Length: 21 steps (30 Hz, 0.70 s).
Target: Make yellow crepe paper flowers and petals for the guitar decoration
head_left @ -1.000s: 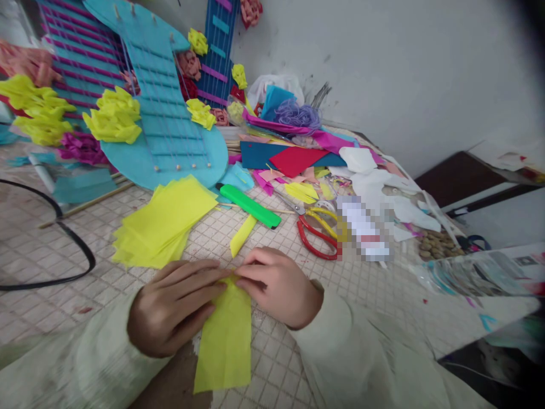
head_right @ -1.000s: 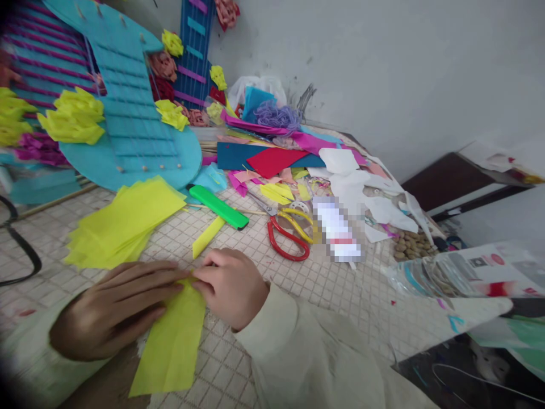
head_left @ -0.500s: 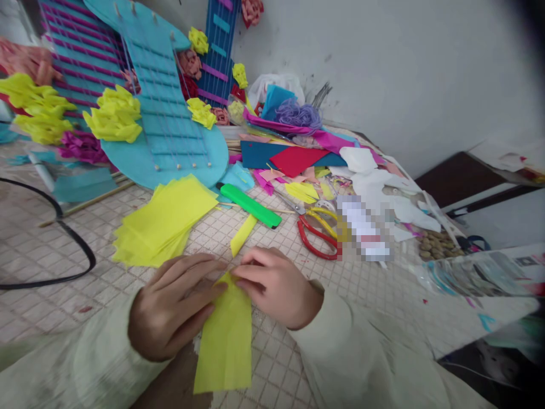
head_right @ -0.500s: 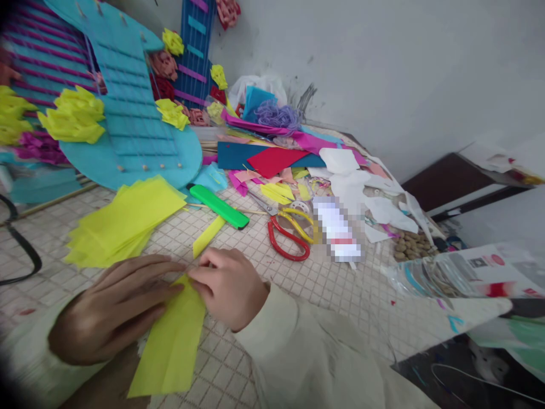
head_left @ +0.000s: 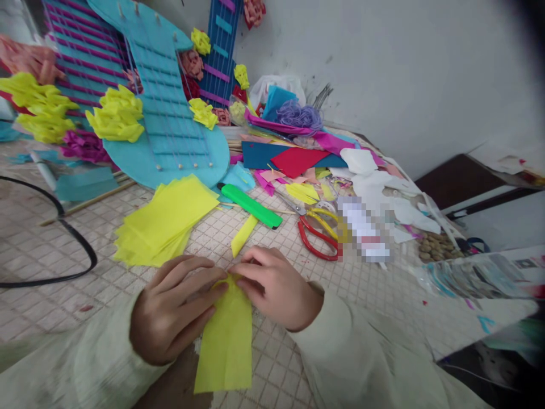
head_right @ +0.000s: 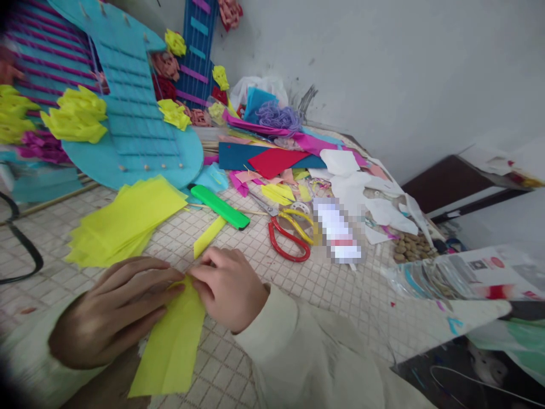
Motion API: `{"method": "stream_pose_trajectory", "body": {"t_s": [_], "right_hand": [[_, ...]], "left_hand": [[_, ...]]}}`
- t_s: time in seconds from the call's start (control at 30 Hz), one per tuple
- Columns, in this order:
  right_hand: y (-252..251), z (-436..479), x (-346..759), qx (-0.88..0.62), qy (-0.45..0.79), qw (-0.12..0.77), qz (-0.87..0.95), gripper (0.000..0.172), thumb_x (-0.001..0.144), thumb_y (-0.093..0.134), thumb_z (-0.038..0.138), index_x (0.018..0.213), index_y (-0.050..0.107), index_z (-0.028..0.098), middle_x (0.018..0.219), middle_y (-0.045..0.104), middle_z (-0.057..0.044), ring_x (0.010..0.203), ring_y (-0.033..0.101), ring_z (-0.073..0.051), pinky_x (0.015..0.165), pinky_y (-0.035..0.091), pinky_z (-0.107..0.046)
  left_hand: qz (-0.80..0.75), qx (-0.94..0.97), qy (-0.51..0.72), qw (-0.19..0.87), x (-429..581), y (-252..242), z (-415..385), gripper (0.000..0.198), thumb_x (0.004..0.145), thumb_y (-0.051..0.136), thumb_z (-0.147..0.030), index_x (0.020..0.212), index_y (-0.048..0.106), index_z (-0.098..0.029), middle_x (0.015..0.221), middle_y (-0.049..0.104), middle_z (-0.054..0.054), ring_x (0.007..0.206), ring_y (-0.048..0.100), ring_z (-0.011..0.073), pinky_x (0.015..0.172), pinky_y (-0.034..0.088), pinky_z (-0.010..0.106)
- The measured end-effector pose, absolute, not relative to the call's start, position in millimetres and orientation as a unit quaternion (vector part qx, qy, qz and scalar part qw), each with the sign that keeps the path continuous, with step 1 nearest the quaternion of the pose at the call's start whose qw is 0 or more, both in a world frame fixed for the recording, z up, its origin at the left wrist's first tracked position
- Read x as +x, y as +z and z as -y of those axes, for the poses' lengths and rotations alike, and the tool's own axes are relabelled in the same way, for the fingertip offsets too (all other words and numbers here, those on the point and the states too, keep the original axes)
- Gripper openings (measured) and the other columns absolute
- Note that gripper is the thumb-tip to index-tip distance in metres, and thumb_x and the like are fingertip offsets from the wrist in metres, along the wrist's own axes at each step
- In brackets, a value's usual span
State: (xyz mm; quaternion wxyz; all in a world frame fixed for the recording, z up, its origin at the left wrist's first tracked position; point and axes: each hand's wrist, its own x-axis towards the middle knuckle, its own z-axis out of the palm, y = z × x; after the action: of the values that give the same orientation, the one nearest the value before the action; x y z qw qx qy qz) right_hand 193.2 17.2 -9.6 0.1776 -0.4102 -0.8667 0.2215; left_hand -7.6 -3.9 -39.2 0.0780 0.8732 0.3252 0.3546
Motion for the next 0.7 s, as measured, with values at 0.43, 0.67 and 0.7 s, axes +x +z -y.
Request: {"method": "stream_pose_trajectory", "body": {"t_s": [0.43, 0.67, 0.7], "right_hand": [[-11, -17, 193, -0.419, 0.242, 0.187, 0.855, 0.021, 0.080, 0.053, 0.013, 0.097, 0.064, 0.016, 0.091, 0.059, -0.004, 0.086, 0.053, -0.017, 0.080, 0.043, -0.034], [-12, -19, 193, -0.414, 0.244, 0.197, 0.855, 0.019, 0.080, 0.053, 0.013, 0.095, 0.065, 0.016, 0.091, 0.059, -0.004, 0.087, 0.054, -0.018, 0.080, 0.043, -0.034], [-12, -19, 193, -0.414, 0.245, 0.199, 0.854, 0.019, 0.080, 0.053, 0.013, 0.095, 0.065, 0.016, 0.091, 0.059, -0.005, 0.087, 0.054, -0.018, 0.080, 0.043, -0.035]], "left_hand": [[-0.358, 0.867, 0.339, -0.074, 4, -38, 16, 0.022, 0.085, 0.044, -0.011, 0.090, 0.063, -0.021, 0.089, 0.071, 0.001, 0.088, 0.059, 0.0206, 0.094, 0.037, 0.049], [-0.396, 0.854, 0.329, -0.075, 8, -38, 18, 0.021, 0.086, 0.042, -0.016, 0.084, 0.061, -0.025, 0.077, 0.067, -0.003, 0.079, 0.058, 0.0182, 0.094, 0.037, 0.047], [-0.396, 0.854, 0.329, -0.078, 9, -37, 18, 0.021, 0.086, 0.042, -0.017, 0.083, 0.061, -0.025, 0.074, 0.066, -0.003, 0.077, 0.057, 0.0180, 0.094, 0.037, 0.047]]}}
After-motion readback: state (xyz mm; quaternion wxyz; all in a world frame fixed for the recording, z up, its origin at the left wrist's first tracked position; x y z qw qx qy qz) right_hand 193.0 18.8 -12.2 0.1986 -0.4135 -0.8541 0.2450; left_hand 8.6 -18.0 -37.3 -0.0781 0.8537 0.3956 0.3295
